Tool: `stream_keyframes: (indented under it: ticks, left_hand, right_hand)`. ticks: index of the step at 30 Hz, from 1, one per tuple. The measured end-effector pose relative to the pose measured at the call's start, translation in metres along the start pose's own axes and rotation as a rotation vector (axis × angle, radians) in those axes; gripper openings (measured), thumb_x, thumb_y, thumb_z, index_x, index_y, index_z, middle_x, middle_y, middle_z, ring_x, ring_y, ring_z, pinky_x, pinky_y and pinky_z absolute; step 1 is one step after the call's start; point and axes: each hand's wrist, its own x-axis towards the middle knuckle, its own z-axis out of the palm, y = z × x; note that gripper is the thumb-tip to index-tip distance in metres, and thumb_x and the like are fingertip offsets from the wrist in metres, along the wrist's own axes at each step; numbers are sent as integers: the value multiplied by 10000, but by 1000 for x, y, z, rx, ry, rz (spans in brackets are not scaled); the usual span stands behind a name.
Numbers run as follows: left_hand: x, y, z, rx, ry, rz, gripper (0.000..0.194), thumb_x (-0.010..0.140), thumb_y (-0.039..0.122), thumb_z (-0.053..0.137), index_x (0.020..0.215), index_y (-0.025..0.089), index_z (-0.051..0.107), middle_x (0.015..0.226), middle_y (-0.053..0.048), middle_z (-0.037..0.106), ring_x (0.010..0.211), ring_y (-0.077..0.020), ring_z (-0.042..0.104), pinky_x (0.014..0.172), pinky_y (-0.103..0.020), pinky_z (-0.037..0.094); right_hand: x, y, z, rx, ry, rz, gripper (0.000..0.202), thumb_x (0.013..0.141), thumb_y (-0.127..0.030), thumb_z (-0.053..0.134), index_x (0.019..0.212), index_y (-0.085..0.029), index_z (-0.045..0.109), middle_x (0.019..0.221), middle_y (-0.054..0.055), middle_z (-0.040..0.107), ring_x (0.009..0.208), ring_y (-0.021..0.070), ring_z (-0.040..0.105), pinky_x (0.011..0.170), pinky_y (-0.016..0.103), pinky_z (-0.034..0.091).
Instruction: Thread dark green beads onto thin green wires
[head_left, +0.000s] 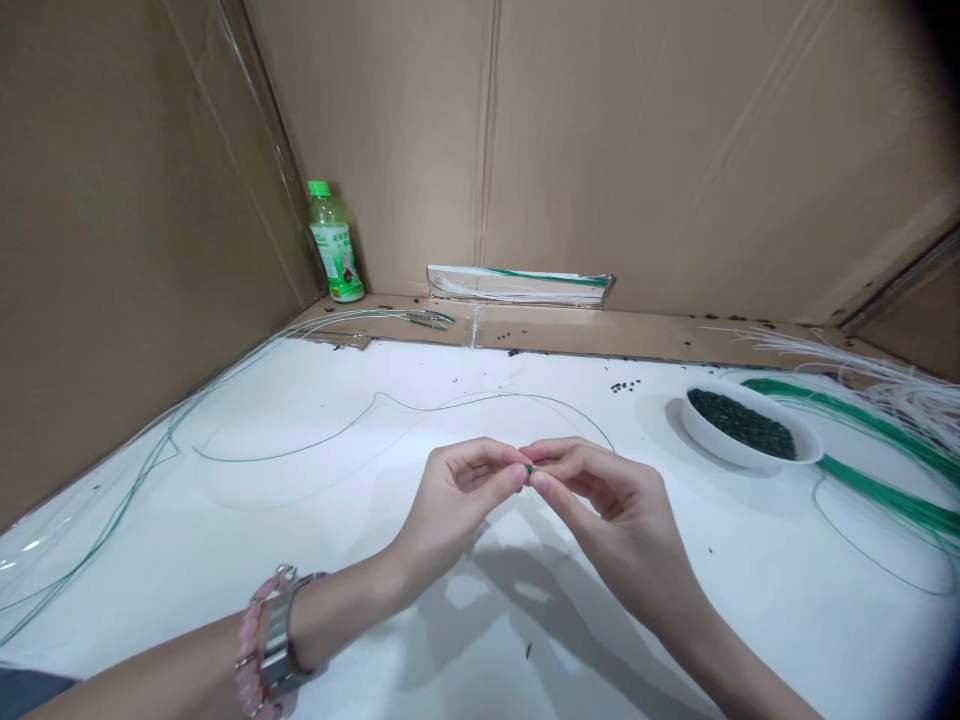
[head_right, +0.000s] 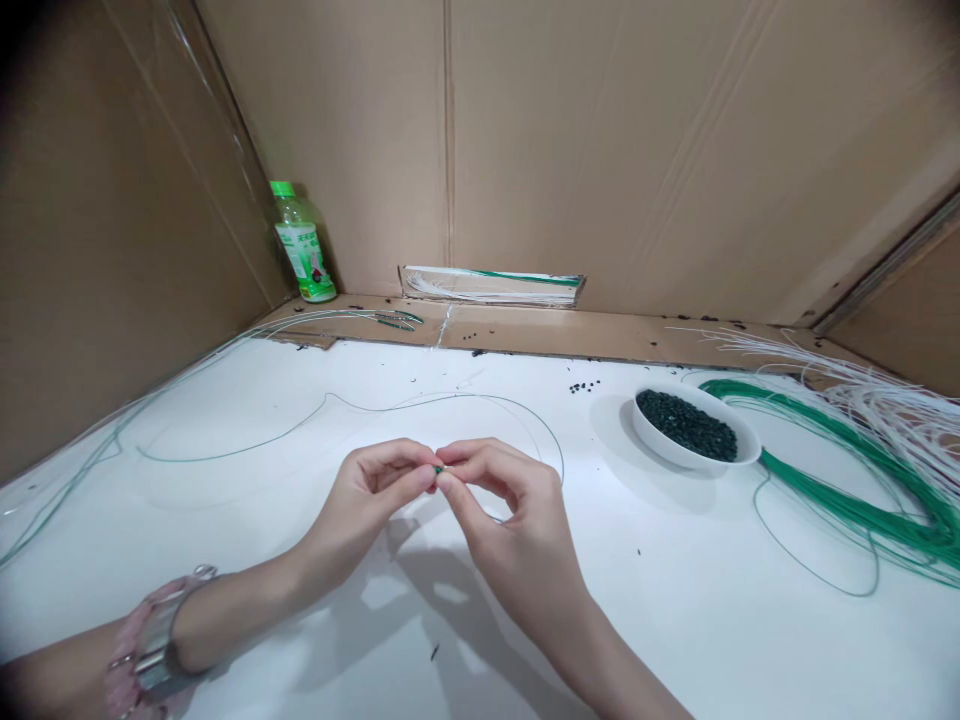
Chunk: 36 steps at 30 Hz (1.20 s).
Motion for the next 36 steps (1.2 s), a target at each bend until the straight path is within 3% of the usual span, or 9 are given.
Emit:
stream_keyframes:
  ticks: [7,14,30,36]
  left_hand:
    - [0,-1,-1,37,-17,32,117,753,264,667,709,157,645,671,-6,618,661,-120,567,675,-230,449]
    - [0,-2,-2,64,-28,41,110,778,263,643,733,163,626,713,-2,610,674,-113,573,673,-214,446]
    - [-4,-4,-2,260,-36,127,79,824,221,578,765,182,615,758,-5,626,707,-114,557,647,-214,412]
    - [-2,-4,-2,251,-37,131,79,822,215,578,762,184,617,748,0,623,706,-113,553,637,-213,404]
  right_hand:
    - [2,-4,-2,-88,53,-4,118,797,-235,603,701,-197,660,797,28,689,750,141,651,714,270,559]
    - [0,-6,-1,-344,48,-180,122,770,-130,564,676,-195,607,667,-15,648,587,104,575,612,232,518]
    - [-1,-2,-4,-559,-13,-181,129,774,-164,517,651,-192,541,614,-12,572,567,114,536,550,240,421]
    - [0,-4,-5,-546,-48,-105,140,767,-170,518,631,-200,533,594,-23,567,562,115,540,517,230,400]
